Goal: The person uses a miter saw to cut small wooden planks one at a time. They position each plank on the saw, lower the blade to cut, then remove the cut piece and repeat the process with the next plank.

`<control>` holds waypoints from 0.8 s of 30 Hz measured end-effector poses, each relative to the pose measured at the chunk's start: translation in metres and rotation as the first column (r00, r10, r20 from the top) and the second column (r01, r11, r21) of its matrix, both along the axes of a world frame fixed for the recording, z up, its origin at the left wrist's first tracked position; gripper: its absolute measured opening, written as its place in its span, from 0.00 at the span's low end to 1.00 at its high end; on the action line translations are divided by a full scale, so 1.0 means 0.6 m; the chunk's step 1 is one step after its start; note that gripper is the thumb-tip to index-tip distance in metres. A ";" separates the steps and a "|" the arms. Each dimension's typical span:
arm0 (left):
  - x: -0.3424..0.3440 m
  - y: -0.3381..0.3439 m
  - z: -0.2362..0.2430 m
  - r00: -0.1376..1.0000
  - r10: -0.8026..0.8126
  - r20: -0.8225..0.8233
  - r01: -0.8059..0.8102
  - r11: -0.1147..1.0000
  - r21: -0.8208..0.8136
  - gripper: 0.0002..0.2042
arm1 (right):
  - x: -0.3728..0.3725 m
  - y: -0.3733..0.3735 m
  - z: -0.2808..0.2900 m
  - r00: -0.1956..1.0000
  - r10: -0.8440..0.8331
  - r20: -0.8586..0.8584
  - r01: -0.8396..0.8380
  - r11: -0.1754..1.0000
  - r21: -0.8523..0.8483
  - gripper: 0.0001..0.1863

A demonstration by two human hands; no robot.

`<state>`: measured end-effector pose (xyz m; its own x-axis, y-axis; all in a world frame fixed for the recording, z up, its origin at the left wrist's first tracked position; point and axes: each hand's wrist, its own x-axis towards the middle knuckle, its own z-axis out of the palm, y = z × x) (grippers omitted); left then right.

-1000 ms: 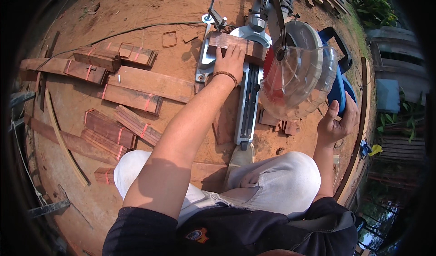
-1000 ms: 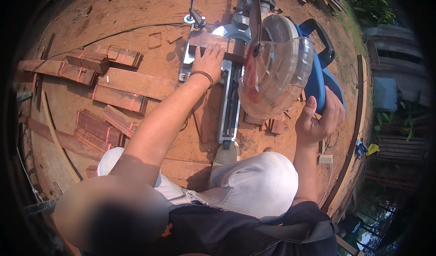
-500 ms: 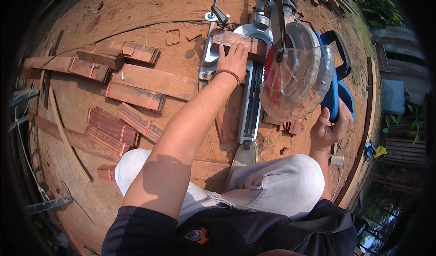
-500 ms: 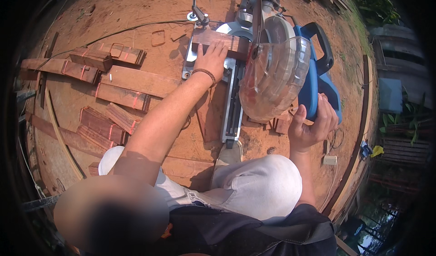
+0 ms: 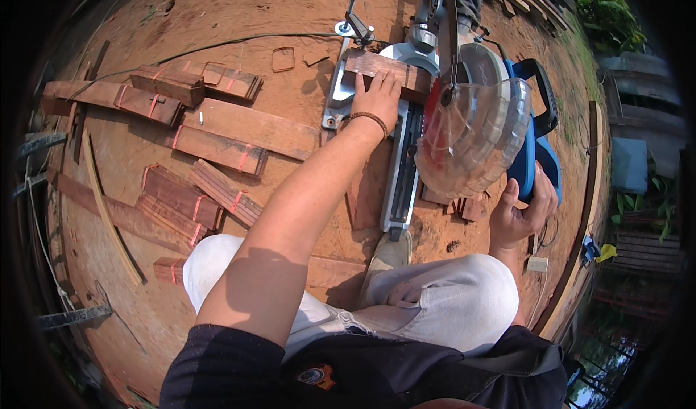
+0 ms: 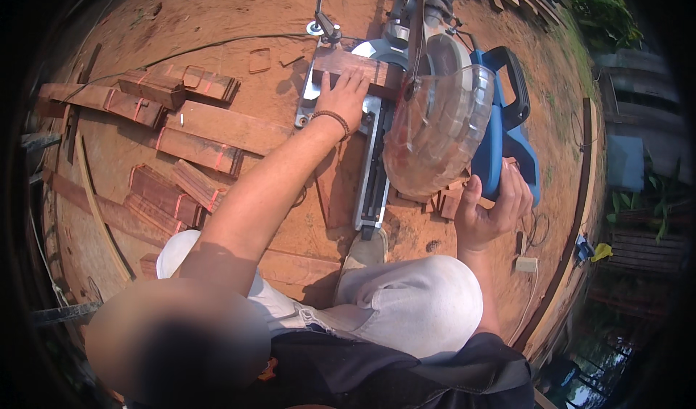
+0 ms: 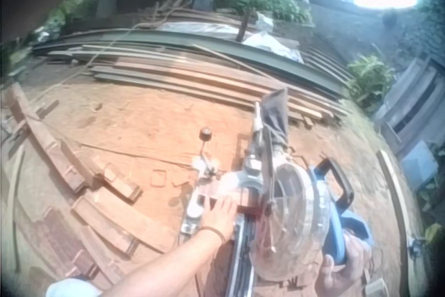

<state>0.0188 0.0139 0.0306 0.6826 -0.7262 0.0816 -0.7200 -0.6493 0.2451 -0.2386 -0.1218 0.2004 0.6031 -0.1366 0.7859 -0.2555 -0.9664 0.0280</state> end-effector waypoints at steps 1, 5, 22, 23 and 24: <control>-0.001 0.001 0.001 1.000 0.000 0.010 0.000 1.000 -0.006 0.32 | 0.000 0.002 0.000 1.000 0.001 0.002 -0.001 1.000 0.000 0.23; 0.007 0.000 0.010 1.000 -0.027 -0.001 0.027 1.000 0.012 0.32 | 0.009 0.006 0.016 1.000 0.017 0.009 -0.017 1.000 -0.025 0.22; 0.131 -0.016 0.102 0.980 0.181 -0.087 -0.200 0.926 -0.320 0.17 | 0.197 -0.173 0.330 0.992 0.124 0.033 -0.125 0.991 0.037 0.23; 0.153 -0.011 0.109 0.929 0.272 -0.250 -0.346 0.880 -0.326 0.18 | 0.201 -0.172 0.330 0.992 0.122 0.039 -0.121 0.992 -0.021 0.24; 0.183 -0.007 0.116 0.849 0.345 -0.401 -0.480 0.822 -0.308 0.19 | 0.204 -0.168 0.330 0.992 0.119 0.039 -0.116 0.990 -0.076 0.24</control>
